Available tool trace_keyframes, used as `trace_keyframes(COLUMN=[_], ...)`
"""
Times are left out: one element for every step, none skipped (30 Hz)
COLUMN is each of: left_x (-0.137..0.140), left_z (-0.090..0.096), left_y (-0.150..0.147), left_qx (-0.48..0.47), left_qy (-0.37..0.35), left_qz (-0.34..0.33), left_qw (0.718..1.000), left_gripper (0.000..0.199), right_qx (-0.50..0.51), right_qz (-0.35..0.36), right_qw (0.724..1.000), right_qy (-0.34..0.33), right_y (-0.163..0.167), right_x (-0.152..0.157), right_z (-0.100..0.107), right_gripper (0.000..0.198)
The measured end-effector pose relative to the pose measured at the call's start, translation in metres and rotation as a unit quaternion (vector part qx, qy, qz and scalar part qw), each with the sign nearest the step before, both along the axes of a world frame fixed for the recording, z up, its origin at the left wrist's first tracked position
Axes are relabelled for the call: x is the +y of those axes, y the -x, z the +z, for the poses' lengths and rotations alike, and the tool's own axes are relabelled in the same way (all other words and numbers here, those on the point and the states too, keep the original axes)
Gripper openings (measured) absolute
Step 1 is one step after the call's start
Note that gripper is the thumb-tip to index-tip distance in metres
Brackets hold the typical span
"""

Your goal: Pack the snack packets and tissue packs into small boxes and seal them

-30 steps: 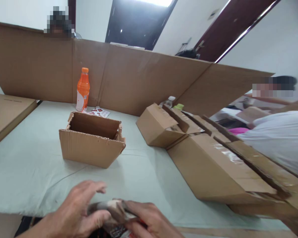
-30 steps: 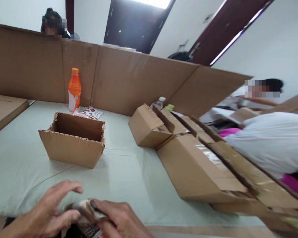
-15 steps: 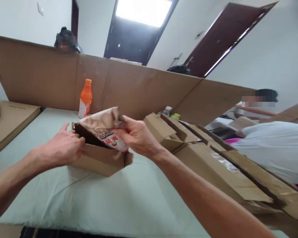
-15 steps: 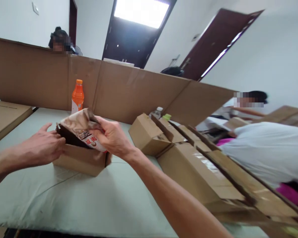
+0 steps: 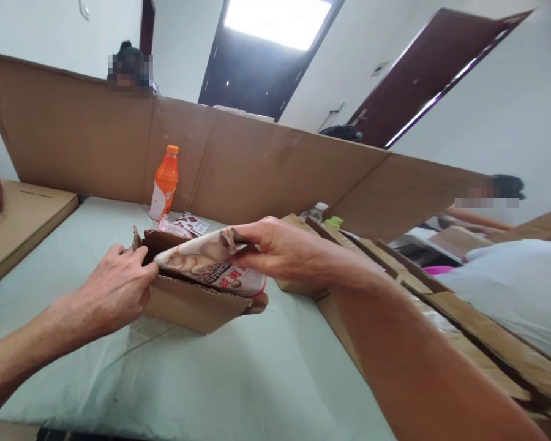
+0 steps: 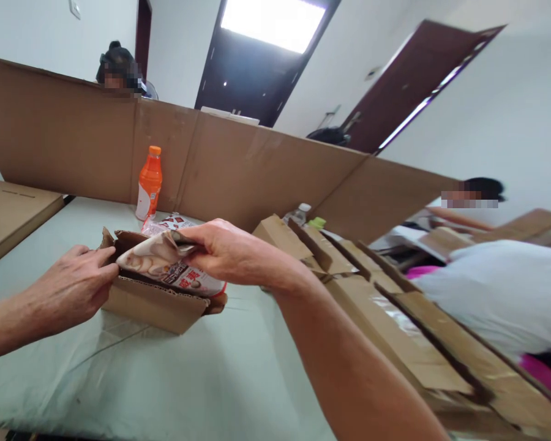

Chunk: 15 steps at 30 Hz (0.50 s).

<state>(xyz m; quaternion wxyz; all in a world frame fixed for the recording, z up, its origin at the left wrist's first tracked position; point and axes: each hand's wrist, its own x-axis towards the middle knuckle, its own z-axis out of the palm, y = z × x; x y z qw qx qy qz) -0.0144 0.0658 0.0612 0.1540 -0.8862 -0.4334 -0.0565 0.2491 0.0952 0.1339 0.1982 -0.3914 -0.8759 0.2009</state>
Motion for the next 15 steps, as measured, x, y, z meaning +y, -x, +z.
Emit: trace_keyframes(left_x=[0.000,-0.001,-0.002,-0.002,-0.004,-0.005,-0.007,-0.010,-0.012,-0.014,-0.015,-0.015,-0.014,-0.012,-0.009], left_z=[0.000,0.000,-0.001,-0.003,-0.004,-0.005,-0.006,-0.006,-0.005,-0.003,0.000,0.003,0.005,0.008,0.010], left_y=[-0.001,-0.002,-0.003,-0.004,-0.004,-0.005,-0.005,-0.005,-0.006,-0.008,-0.010,-0.012,-0.015,-0.017,-0.020], left_qx=[-0.002,-0.005,-0.010,-0.017,-0.025,-0.033,-0.039,-0.045,-0.050,-0.054,-0.056,-0.055,-0.049,-0.036,-0.020], left_qy=[0.009,0.017,0.019,0.013,-0.001,-0.022,-0.044,-0.065,-0.080,-0.086,-0.078,-0.052,-0.009,0.041,0.088], left_qz=[0.002,0.001,-0.002,-0.008,-0.017,-0.030,-0.043,-0.057,-0.071,-0.086,-0.100,-0.111,-0.116,-0.114,-0.102], left_qw=[1.000,1.000,1.000,1.000,1.000,0.999,0.997,0.995,0.993,0.991,0.990,0.991,0.992,0.992,0.991], left_gripper=[0.022,0.023,0.024,0.025,0.025,0.025,0.024,0.023,0.023,0.022,0.024,0.026,0.030,0.036,0.042], right_qx=[-0.058,-0.132,-0.204,-0.253,-0.287,-0.308,-0.316,-0.315,-0.310,-0.304,-0.300,-0.296,-0.294,-0.293,-0.294], right_qz=[0.012,0.020,0.020,0.005,-0.011,-0.018,-0.012,0.007,0.033,0.059,0.080,0.094,0.103,0.111,0.122], right_qw=[0.998,0.991,0.979,0.968,0.958,0.951,0.949,0.949,0.949,0.949,0.948,0.947,0.946,0.944,0.942], right_qy=[0.003,0.004,0.003,-0.003,-0.008,-0.008,0.000,0.016,0.036,0.056,0.073,0.084,0.093,0.099,0.108], right_y=[0.001,0.005,0.011,0.018,0.027,0.035,0.044,0.052,0.058,0.064,0.069,0.073,0.075,0.075,0.072], right_x=[0.001,0.002,0.003,0.005,0.006,0.007,0.008,0.009,0.011,0.013,0.015,0.017,0.020,0.021,0.023], right_z=[0.003,0.004,0.003,0.000,-0.005,-0.012,-0.020,-0.030,-0.040,-0.049,-0.058,-0.065,-0.069,-0.070,-0.068], right_gripper=[0.022,0.024,0.025,0.025,0.024,0.025,0.026,0.028,0.030,0.031,0.031,0.031,0.029,0.026,0.023])
